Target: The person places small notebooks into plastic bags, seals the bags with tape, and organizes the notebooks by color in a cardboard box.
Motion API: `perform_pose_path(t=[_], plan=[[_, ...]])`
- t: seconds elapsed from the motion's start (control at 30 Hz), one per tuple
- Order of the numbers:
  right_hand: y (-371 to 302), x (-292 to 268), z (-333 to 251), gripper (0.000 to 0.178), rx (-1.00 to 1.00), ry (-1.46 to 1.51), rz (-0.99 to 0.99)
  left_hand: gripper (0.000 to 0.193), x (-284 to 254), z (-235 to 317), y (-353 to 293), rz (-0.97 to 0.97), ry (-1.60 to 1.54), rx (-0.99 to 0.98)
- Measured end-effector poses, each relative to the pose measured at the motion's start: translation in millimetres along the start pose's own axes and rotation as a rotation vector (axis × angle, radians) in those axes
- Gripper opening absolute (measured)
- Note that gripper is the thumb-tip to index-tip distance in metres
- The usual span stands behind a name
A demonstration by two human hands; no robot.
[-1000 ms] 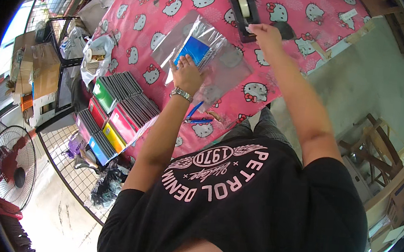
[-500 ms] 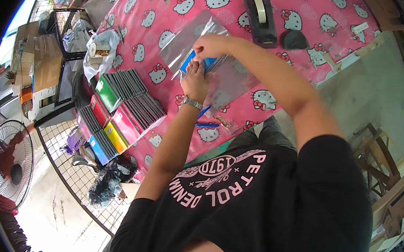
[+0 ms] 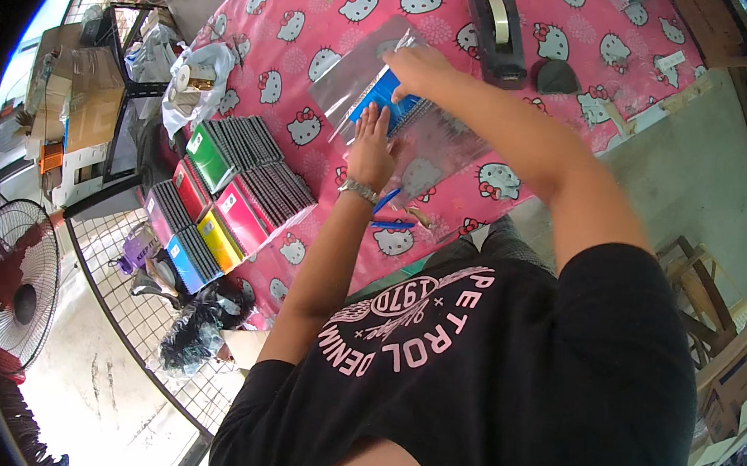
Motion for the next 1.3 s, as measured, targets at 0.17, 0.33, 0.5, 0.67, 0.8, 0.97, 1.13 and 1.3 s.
perform_pose_path(t=[0.17,0.33,0.5,0.67,0.8,0.97,1.13,1.3], plan=[[-95,22,45,0.037,0.707,0.612,-0.095,0.048,-30,-61,2,0.13,-0.201,-0.158],[-125,90,-48,0.052,0.913,1.642,-0.256,0.062,-7,-126,29,-0.209,-0.749,-0.542],[-163,-6,-18,0.057,0.825,1.607,-0.134,0.066,-63,-29,23,-0.3,-1.308,-0.562],[-175,2,12,0.042,0.69,1.483,-0.285,0.048,-30,-18,-20,-0.224,-1.526,-0.601],[-169,-15,24,0.039,0.411,1.151,-0.207,0.035,-27,-26,-17,-0.151,-1.38,-0.375],[-123,-17,13,0.035,0.081,0.779,-0.264,0.036,9,-16,1,-0.374,-1.52,-0.385],[-108,-19,1,0.025,-0.018,0.767,-0.158,0.026,-7,-12,17,-0.2,-1.191,-0.197],[-130,-31,-9,0.025,-0.062,0.564,0.122,0.021,-62,37,16,0.009,-0.46,0.094]])
Point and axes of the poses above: each hand's wrist, its own y-axis towards the middle knuckle, its own x-axis out of the palm, z = x × y, the point moved 8 cm from there along y, towards the middle knuckle, and after that the axes turned 7 degrees about x, right-handed, at the moved point
